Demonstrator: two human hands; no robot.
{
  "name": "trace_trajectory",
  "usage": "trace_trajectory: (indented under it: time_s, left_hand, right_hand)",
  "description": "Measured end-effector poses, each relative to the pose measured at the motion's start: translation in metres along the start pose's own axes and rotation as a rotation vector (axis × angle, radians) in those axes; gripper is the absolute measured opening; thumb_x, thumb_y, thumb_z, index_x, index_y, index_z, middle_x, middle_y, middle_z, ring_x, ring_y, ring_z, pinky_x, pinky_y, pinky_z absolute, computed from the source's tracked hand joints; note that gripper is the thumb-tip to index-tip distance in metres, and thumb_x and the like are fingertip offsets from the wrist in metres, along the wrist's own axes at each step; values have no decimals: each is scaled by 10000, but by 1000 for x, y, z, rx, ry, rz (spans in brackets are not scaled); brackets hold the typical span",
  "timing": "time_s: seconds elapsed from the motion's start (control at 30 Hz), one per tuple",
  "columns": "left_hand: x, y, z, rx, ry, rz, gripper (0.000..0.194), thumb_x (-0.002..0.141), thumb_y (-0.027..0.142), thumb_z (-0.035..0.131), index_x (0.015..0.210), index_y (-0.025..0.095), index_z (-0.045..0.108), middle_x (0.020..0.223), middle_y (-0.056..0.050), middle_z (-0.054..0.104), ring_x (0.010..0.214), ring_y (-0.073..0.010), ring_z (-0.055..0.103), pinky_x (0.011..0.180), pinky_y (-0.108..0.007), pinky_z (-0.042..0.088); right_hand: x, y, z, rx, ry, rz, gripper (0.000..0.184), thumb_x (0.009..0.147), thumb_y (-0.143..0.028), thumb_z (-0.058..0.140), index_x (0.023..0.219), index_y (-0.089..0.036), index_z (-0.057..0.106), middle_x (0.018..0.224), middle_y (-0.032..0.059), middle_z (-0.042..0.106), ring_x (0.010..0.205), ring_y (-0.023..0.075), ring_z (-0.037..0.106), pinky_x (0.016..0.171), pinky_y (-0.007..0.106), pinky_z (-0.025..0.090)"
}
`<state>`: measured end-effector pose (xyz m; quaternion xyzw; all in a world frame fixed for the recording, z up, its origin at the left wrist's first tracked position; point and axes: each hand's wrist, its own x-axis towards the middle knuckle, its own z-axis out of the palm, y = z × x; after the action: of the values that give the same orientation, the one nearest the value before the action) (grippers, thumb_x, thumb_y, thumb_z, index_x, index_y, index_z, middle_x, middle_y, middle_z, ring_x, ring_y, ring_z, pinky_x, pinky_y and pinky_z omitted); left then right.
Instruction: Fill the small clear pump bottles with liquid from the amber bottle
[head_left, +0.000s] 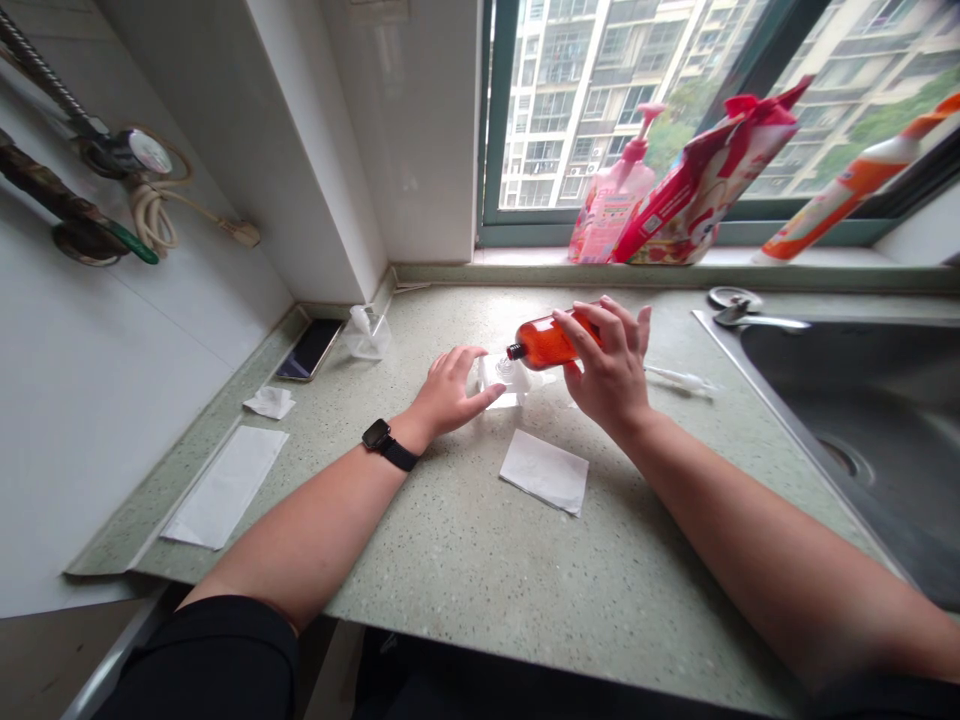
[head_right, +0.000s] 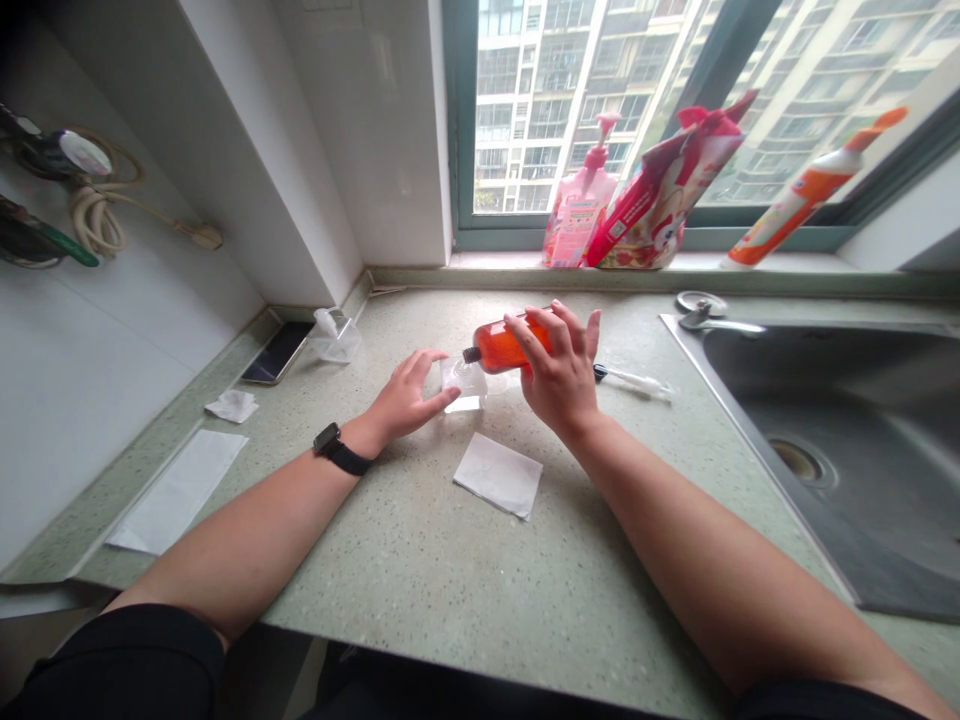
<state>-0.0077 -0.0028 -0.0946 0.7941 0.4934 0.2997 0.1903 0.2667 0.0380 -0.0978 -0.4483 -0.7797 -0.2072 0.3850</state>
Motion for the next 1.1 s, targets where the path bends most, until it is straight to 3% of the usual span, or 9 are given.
trace_trajectory:
  time_s: [0.2,1.1]
  left_hand:
    - [0,0,0,-10,-4,-2,660,1045,728,554,1488,239,533,1485,-154,628,1381,-379,601,1187,-636,481]
    - [1,0,0,-14,-12,-14,652,1047,713,564,1499,243,529,1498,-154,630,1386,-379,602,1203,-638,467]
  right_hand:
    - [0,0,1,15,46,-32,1005,888,-47,643,1706,-514,295,1495,61,599,1540,395,468,1330,798,189]
    - [0,2,-1,48,-7,3,1058,893,-49,646,1719,-577,248,1551,42,575,1554,424,455,1316,844,182]
